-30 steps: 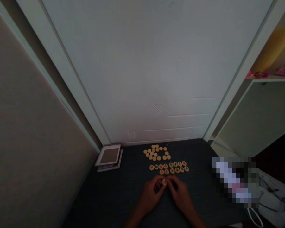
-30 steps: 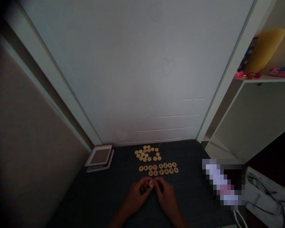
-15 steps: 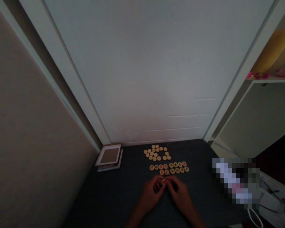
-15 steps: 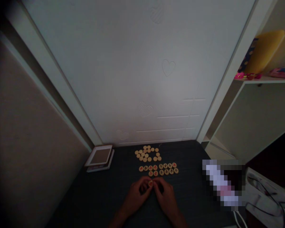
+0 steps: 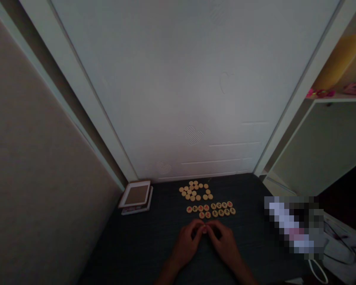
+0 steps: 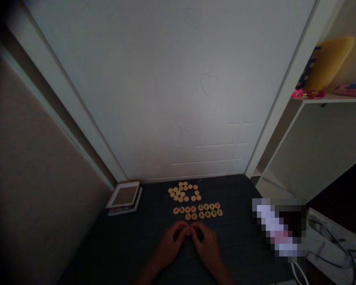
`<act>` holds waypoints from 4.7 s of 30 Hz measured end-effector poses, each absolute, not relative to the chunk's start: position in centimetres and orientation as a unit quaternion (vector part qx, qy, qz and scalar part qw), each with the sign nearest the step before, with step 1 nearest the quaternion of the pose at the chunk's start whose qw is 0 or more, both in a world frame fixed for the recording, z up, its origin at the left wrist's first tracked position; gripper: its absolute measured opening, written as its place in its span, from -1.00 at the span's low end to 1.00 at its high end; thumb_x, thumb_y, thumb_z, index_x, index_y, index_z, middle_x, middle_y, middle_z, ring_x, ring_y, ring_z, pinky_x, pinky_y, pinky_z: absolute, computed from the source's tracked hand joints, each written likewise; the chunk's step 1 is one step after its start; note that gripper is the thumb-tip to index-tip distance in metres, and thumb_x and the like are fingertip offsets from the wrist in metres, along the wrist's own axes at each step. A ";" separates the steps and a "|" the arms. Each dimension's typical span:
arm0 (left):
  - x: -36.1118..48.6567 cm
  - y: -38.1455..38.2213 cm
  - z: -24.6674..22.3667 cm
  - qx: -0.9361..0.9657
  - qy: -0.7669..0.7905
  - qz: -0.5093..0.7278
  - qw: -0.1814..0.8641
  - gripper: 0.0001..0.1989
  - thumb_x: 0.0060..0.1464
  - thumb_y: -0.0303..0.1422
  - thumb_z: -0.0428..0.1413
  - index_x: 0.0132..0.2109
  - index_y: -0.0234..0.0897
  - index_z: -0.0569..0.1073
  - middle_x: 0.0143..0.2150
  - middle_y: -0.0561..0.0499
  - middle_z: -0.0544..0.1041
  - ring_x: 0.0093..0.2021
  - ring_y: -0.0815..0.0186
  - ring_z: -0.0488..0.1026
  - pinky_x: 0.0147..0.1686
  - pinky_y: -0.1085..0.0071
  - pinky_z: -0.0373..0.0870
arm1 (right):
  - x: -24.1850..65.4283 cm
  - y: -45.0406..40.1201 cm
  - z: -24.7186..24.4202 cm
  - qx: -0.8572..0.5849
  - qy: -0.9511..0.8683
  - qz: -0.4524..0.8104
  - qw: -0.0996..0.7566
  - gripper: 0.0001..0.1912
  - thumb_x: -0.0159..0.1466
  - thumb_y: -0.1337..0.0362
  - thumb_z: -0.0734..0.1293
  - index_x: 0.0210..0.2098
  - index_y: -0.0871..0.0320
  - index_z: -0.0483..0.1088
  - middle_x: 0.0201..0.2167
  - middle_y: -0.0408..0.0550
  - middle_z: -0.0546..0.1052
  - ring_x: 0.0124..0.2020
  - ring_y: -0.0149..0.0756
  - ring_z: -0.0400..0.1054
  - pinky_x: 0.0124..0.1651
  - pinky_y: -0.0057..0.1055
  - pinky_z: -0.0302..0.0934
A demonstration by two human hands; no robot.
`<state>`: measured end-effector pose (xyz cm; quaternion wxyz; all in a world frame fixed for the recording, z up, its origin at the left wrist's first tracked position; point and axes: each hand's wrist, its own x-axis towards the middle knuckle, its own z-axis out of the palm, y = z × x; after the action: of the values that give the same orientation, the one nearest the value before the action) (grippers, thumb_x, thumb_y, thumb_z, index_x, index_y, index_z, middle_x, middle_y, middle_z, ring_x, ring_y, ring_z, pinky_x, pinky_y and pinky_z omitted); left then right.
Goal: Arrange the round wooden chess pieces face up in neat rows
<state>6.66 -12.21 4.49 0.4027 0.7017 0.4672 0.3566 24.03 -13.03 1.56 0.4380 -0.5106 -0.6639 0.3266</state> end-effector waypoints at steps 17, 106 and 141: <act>5.5 -12.4 4.7 0.796 0.497 0.267 0.218 -0.83 0.32 -0.26 0.06 -0.02 -0.08 0.49 -0.11 0.05 0.61 -0.24 0.25 0.52 0.09 0.14 0.29 | 23.9 -12.6 1.1 -0.512 -0.670 0.310 0.439 -0.76 0.40 0.11 0.26 -0.20 0.07 0.53 -0.28 -0.08 0.64 -0.29 -0.25 0.54 -0.20 -0.43 0.36; 3.7 -9.4 1.7 0.830 0.471 0.291 0.075 -0.69 0.31 -0.48 -0.01 0.06 -0.09 0.52 0.03 0.00 0.60 0.04 0.17 0.55 0.09 0.15 0.51 | 23.2 -13.5 1.8 -0.547 -0.788 0.026 0.283 -0.53 0.40 0.24 0.24 0.29 -0.07 0.23 0.17 0.01 0.42 0.18 -0.02 0.27 0.17 -0.03 0.19; 2.3 -9.3 3.1 0.867 0.439 0.231 0.044 -0.63 0.24 -0.51 0.03 0.10 -0.07 0.50 0.06 -0.03 0.57 0.04 0.15 0.54 0.06 0.13 0.52 | 23.4 -13.3 1.3 -0.540 -0.789 -0.012 0.292 -0.54 0.39 0.25 0.25 0.27 -0.09 0.27 0.17 0.01 0.44 0.20 0.01 0.27 0.16 0.02 0.22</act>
<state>2.32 -9.30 3.07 0.0445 0.8672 0.4389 0.2307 23.45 -13.35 1.27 0.2918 -0.5400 -0.7894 -0.0119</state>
